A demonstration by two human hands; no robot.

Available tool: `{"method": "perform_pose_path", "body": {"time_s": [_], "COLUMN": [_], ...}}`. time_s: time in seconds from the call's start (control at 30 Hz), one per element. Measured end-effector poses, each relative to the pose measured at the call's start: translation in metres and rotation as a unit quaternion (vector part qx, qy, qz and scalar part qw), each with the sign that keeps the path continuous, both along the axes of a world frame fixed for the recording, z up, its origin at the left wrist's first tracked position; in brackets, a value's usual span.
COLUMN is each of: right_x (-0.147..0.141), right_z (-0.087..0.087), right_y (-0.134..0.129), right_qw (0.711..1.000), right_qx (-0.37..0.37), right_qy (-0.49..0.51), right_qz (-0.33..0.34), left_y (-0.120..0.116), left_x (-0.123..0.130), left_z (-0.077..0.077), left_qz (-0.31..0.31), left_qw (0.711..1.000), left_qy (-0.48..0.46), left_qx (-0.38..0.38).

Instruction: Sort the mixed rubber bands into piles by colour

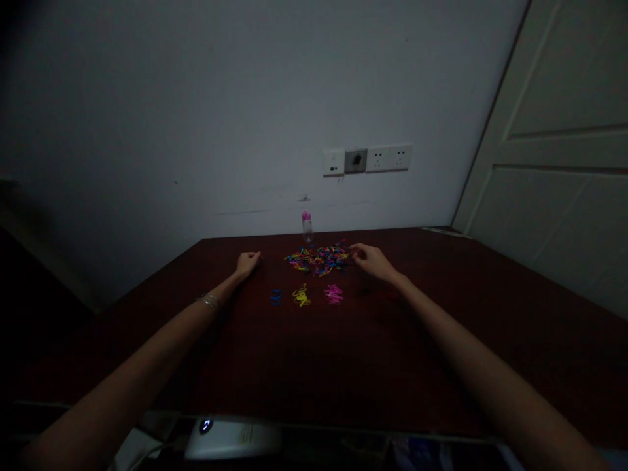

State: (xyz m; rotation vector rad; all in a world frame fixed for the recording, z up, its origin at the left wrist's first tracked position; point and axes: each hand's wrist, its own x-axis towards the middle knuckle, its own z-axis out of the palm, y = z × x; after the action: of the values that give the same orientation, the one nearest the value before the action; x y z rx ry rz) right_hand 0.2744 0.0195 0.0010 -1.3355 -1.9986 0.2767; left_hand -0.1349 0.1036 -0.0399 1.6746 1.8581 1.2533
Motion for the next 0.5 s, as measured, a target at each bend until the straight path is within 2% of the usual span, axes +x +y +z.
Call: {"method": "perform_pose_path", "body": {"time_s": [0.13, 0.27, 0.37, 0.5], "right_x": [0.046, 0.080, 0.093, 0.095], "right_z": [-0.019, -0.041, -0.053, -0.058], "right_y": [0.002, 0.005, 0.005, 0.003], "right_qw": [0.995, 0.982, 0.972, 0.968], "right_qx": [-0.012, -0.021, -0.027, -0.025], "right_qy": [-0.013, -0.121, -0.175, -0.185], "right_qz": [-0.096, -0.147, -0.154, -0.167], "left_y": [-0.006, -0.010, -0.010, -0.009], "left_x": [0.011, 0.025, 0.035, 0.046], "left_z": [0.007, 0.016, 0.023, 0.027], "left_qz": [-0.027, -0.100, -0.130, -0.145], "left_qw": [0.992, 0.965, 0.949, 0.947], "left_qy": [0.120, 0.242, 0.285, 0.287], "left_qx": [-0.035, -0.030, -0.027, -0.029]}}
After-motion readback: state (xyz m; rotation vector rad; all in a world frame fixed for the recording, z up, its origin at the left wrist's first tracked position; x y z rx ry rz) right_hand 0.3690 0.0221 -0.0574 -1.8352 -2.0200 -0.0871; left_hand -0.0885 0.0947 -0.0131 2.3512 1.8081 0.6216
